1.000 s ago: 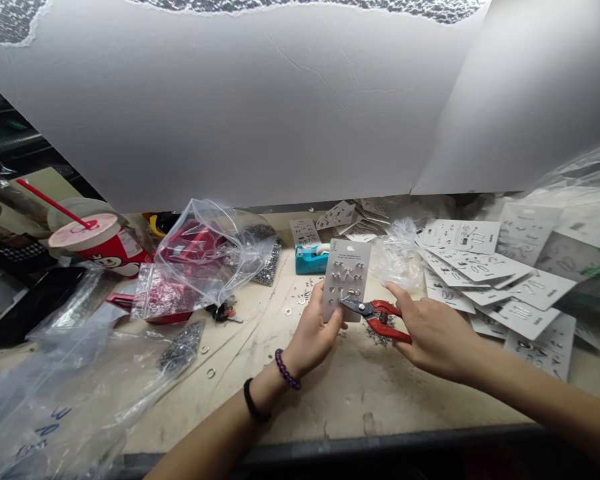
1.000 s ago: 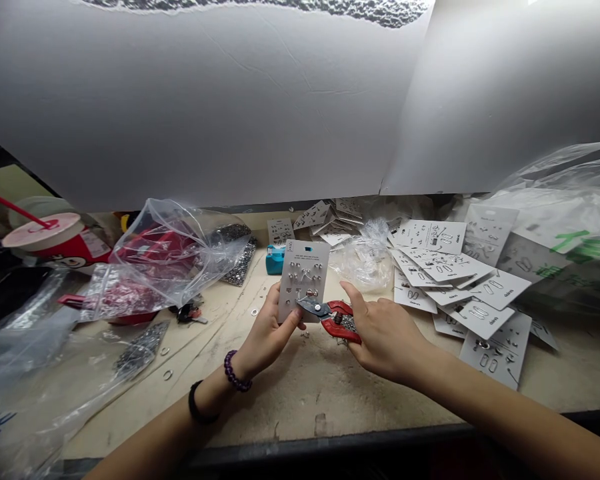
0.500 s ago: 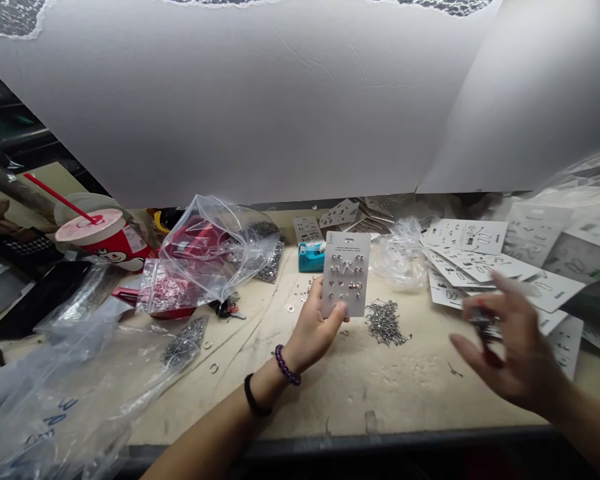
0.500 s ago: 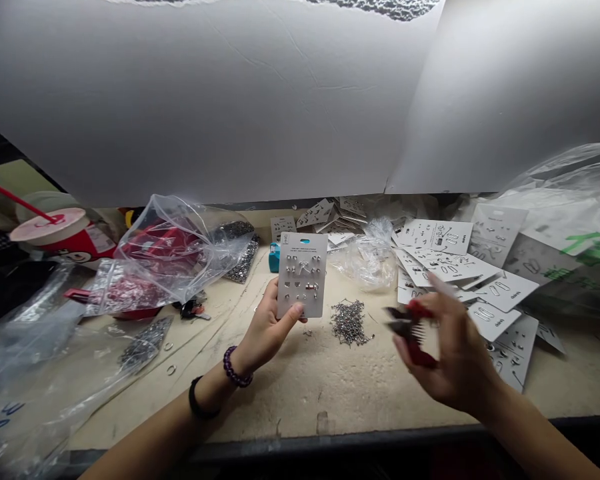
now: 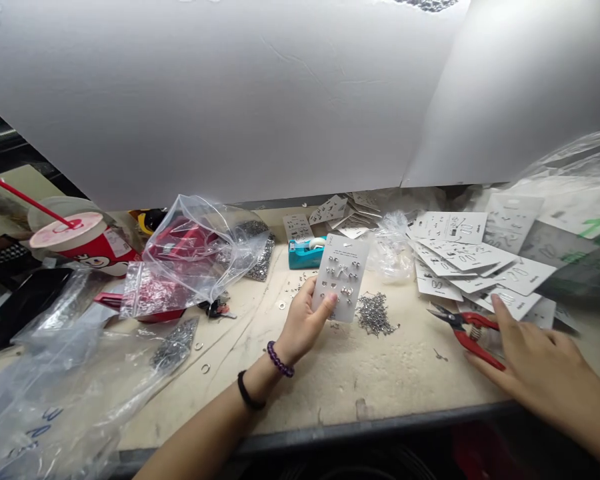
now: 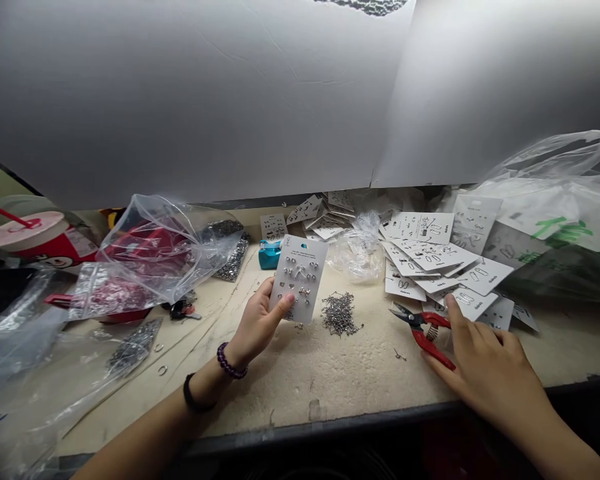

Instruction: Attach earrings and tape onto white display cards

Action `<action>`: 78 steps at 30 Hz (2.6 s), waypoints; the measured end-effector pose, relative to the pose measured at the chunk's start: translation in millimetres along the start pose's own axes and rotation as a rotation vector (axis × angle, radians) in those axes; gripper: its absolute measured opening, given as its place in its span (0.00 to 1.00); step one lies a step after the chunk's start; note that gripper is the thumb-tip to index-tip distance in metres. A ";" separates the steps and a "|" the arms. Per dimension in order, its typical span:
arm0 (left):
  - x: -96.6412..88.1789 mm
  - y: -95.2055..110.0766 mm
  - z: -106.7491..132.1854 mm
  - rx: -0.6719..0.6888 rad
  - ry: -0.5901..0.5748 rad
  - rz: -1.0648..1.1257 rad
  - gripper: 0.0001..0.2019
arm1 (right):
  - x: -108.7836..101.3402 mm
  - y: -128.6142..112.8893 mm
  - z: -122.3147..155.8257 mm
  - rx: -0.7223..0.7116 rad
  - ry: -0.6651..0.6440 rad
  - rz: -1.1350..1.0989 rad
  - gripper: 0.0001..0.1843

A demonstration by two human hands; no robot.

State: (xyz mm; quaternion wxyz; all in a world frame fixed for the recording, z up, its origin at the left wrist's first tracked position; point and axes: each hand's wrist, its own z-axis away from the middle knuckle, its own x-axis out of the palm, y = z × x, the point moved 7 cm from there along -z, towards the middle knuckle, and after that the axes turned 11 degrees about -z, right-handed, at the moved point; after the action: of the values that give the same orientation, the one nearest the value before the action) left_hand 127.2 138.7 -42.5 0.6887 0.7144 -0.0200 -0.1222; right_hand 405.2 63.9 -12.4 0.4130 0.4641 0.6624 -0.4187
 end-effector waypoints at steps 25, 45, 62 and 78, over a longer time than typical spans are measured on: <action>-24.5 -6.1 -4.5 -0.017 0.243 0.026 0.17 | 10.0 -159.4 -113.0 -0.424 -0.120 -0.772 0.08; -2.7 -8.0 -2.5 -0.050 0.035 -0.033 0.18 | 53.4 -153.2 -114.4 -0.419 -0.135 -0.285 0.13; -5.0 -11.9 -3.1 -0.077 0.076 -0.122 0.15 | 57.3 -155.7 -113.5 -0.331 0.004 -0.307 0.10; -10.7 -5.4 -2.9 -0.146 0.107 0.145 0.17 | 68.0 -125.9 -116.9 -0.010 -0.107 -0.814 0.22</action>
State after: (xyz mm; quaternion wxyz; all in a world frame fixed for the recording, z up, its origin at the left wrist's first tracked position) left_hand 116.6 143.9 -46.2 0.7460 0.6645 -0.0259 -0.0346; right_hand 250.2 164.3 -18.4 0.2497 0.1396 0.7716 -0.5681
